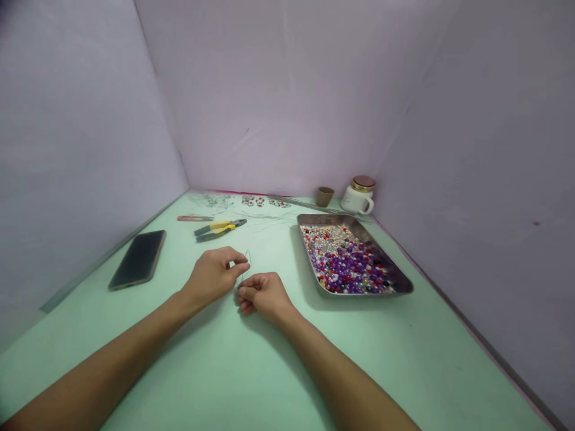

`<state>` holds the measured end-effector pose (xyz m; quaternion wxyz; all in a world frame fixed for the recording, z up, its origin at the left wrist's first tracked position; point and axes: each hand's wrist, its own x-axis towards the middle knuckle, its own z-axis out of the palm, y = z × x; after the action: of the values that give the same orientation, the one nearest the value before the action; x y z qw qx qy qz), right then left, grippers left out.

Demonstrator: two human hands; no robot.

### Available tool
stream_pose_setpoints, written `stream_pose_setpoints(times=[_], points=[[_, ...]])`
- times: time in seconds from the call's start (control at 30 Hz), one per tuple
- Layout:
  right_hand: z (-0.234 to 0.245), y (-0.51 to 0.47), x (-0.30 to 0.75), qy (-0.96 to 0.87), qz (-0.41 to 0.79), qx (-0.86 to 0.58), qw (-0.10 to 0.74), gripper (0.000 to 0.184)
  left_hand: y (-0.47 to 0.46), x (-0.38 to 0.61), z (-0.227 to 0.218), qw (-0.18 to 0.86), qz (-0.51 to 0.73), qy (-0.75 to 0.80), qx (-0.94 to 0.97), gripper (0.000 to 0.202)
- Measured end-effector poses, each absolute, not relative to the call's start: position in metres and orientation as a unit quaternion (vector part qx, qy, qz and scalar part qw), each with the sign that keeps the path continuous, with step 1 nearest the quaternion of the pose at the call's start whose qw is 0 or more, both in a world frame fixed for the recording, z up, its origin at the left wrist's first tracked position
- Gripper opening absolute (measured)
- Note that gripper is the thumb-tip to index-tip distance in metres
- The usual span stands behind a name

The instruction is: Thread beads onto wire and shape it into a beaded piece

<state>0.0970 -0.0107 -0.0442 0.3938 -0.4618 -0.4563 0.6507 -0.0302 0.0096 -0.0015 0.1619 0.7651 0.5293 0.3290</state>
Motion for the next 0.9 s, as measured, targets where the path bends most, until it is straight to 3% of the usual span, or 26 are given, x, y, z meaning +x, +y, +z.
stream_pose_setpoints(times=[0.27,0.53,0.7,0.9], points=[[-0.0401,-0.0070,0.0990,-0.372,0.667,-0.446,0.467,0.024,0.0065,-0.0347,-0.0060,-0.064,0.393,0.530,0.748,0.016],[-0.0406,-0.0082,0.0976,-0.329,0.664,-0.418,0.526,0.030,0.0003,-0.0354,-0.0087,-0.135,0.412,0.485,0.760,0.019],[-0.0403,-0.0089,0.0991,-0.321,0.666,-0.392,0.547,0.028,0.0002,-0.0351,-0.0059,-0.049,0.455,0.526,0.717,0.019],[-0.0367,-0.0105,0.0990,-0.325,0.675,-0.350,0.562,0.027,0.0093,-0.0366,-0.0061,0.207,0.431,0.623,0.619,0.020]])
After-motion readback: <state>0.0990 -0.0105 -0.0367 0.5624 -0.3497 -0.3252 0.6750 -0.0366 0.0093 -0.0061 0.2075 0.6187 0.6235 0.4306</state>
